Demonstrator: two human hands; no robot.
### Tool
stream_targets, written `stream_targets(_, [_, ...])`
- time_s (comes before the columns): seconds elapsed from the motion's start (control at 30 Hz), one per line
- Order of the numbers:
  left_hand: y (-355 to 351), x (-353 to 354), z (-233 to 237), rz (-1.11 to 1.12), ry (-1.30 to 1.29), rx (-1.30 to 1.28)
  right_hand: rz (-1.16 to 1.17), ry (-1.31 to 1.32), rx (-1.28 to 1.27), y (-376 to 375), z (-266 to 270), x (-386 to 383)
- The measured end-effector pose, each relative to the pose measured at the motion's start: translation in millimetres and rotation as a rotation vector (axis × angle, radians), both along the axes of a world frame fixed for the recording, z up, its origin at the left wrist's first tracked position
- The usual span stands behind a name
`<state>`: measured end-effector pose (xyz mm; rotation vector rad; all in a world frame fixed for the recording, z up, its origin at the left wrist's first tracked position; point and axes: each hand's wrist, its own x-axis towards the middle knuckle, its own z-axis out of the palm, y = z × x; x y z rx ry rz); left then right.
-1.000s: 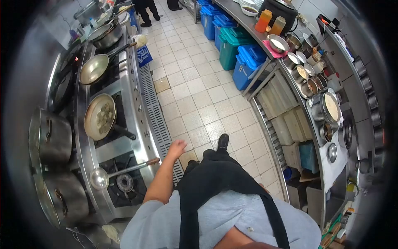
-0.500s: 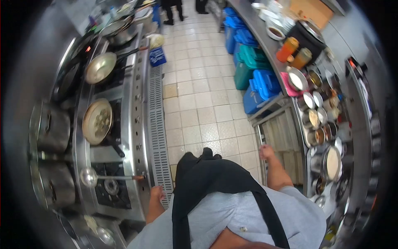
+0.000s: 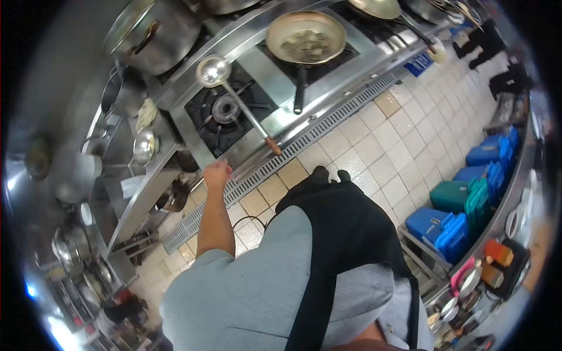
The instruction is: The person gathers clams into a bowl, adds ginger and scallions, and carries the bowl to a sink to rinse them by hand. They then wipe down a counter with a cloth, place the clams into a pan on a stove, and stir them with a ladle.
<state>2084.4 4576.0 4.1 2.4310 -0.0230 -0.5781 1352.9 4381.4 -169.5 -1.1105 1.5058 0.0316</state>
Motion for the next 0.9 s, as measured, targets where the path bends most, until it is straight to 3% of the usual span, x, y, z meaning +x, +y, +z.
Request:
stream_targets(0.03, [4.4,17.3,1.5,0.08,-0.102,-0.077,-0.006,0.043,0.049,-7.4,13.1,9.0])
stream_targets(0.1, [19.8,63.7,4.3,0.021,-0.484,0.103,-0.013,0.096,0.104,-27.3,40.5,19.6])
stream_targets(0.17, [19.2,90.2,27.6,0.146,-0.628,0.122,-0.043,0.127,0.113,-53.8,66.0,31.7])
stream_targets(0.3, [28.0,122.9,31.8,0.262,-0.574,0.143,-0.157,0.169,0.06,-111.1,115.8,61.8])
stream_targets(0.43, [23.7,106.5,3.5,0.355,-0.519,0.021,-0.268,0.184,-0.037,-165.9,152.1,94.0])
stream_targets(0.5, [21.6,91.1,-10.8,0.288,-0.537,0.003,-0.3,0.167,-0.065,-183.4,155.5,112.5])
stream_targets(0.63, [16.1,59.2,14.0,0.228,-0.587,0.047,-0.242,0.011,-0.096,-204.8,119.9,136.9])
stream_targets(0.73, [18.5,67.5,33.5,0.129,-0.591,-0.113,-0.182,-0.016,0.075,-183.2,94.0,145.6])
stream_targets(0.83, [6.1,80.3,82.7,0.126,-0.715,-0.026,0.088,0.101,0.157,-153.5,87.7,139.3])
stream_targets(0.9, [21.3,127.4,70.7,0.116,-0.75,-0.153,0.165,0.117,0.156,-139.4,83.7,136.3])
